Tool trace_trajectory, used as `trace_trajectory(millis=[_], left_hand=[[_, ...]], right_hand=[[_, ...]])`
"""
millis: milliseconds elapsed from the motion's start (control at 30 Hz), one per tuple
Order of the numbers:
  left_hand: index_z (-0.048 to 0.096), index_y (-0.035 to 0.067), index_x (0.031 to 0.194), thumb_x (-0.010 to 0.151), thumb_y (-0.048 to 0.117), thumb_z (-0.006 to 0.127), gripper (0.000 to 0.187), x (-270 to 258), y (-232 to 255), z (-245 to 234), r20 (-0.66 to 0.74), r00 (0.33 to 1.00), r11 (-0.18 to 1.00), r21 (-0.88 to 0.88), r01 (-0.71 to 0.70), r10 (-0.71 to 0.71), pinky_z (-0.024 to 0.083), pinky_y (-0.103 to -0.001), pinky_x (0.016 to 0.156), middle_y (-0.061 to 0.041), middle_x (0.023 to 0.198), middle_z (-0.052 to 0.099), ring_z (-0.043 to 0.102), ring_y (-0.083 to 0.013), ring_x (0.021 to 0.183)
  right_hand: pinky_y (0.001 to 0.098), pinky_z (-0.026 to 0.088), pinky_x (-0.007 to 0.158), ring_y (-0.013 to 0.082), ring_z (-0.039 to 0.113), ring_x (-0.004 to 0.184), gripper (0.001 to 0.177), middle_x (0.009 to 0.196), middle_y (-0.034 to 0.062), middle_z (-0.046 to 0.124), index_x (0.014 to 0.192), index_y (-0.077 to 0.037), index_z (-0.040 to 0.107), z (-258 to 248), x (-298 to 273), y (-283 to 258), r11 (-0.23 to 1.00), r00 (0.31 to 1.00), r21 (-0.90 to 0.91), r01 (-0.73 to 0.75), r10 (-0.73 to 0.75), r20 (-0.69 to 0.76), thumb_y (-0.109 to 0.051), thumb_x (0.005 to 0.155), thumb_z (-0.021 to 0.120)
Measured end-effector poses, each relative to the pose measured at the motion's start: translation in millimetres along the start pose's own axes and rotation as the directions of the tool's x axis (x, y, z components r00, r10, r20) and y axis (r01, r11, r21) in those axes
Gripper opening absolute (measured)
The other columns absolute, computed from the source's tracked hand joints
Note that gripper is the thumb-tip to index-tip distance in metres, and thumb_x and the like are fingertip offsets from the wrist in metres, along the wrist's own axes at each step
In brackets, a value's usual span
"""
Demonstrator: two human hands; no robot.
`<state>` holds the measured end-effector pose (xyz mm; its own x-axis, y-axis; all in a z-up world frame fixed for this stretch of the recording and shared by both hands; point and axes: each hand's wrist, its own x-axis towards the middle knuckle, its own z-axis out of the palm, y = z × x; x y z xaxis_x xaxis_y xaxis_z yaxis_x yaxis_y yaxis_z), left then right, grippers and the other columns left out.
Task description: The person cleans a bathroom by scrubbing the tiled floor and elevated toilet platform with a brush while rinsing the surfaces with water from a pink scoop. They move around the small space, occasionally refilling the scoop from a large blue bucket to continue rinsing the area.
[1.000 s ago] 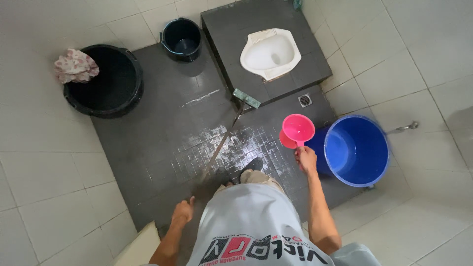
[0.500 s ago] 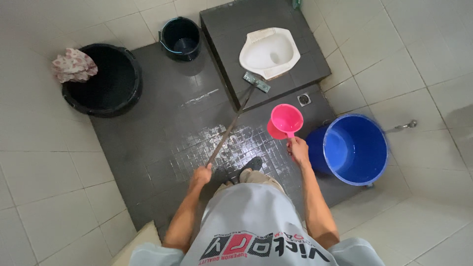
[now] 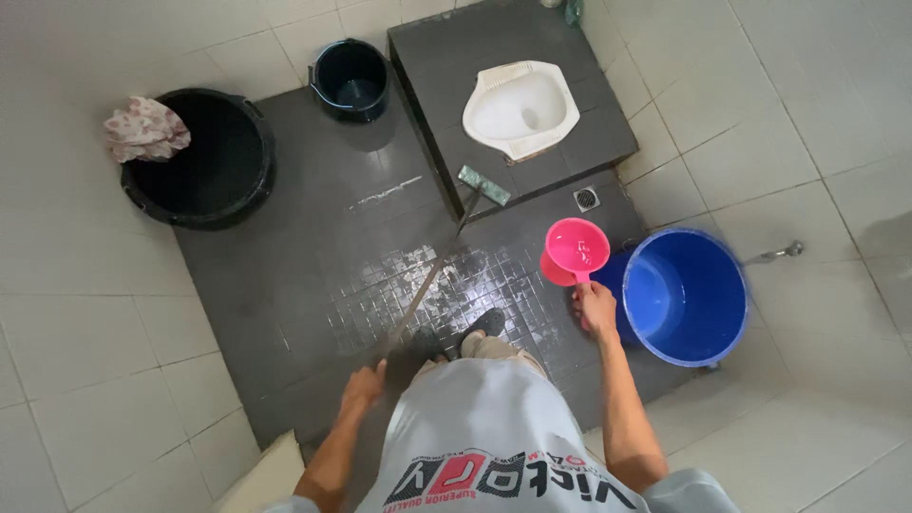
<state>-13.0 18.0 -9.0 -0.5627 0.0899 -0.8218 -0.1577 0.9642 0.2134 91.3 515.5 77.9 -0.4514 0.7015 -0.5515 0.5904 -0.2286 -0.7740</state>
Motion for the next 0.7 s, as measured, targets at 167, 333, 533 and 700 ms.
trace_trajectory(millis=[167,333,533,700], left_hand=[[0.070,0.003,0.124,0.101,0.060,0.038,0.070,48.0,74.4,-2.2,-0.075,0.997,0.997,-0.071,-0.021,0.016,0.044,-0.056,0.111,-0.029,0.132,0.063,0.057,-0.0480,0.129],[0.069,0.003,0.125,0.100,0.062,0.040,0.070,54.0,80.1,-7.5,-0.091,0.996,0.996,-0.089,-0.026,0.018,0.044,-0.056,0.110,-0.028,0.133,0.063,0.057,-0.0473,0.129],[0.068,0.001,0.123,0.098,0.066,0.040,0.074,6.7,-5.8,-13.7,-0.021,0.994,0.993,-0.048,0.108,-0.109,0.047,-0.054,0.108,-0.027,0.133,0.062,0.057,-0.0459,0.129],[0.070,0.000,0.121,0.102,0.067,0.031,0.081,-31.8,-44.8,-1.3,0.001,0.988,0.988,-0.006,0.154,-0.154,0.054,-0.052,0.104,-0.025,0.124,0.072,0.071,-0.0396,0.119]], right_hand=[[0.0299,0.042,0.047,0.0098,0.051,0.053,0.037,0.067,0.0019,0.059,0.083,-0.001,0.066,4.5,-1.4,0.7,0.996,0.999,-0.079,0.032,-0.034,-0.018,-0.033,0.102,0.059],[0.0303,0.038,0.045,0.0118,0.049,0.049,0.035,0.063,0.0042,0.056,0.082,-0.002,0.064,8.6,-8.3,3.1,0.997,1.000,-0.070,0.014,-0.012,0.023,-0.031,0.101,0.057],[0.0301,0.036,0.045,0.0108,0.049,0.050,0.034,0.063,0.0030,0.055,0.080,-0.002,0.063,14.7,-9.8,7.5,0.997,0.997,-0.075,0.028,-0.022,0.073,-0.030,0.099,0.061],[0.0304,0.041,0.047,0.0109,0.051,0.051,0.033,0.064,0.0027,0.057,0.081,0.001,0.064,22.6,-10.2,5.7,0.993,0.997,-0.117,0.033,-0.025,0.071,-0.029,0.097,0.061]])
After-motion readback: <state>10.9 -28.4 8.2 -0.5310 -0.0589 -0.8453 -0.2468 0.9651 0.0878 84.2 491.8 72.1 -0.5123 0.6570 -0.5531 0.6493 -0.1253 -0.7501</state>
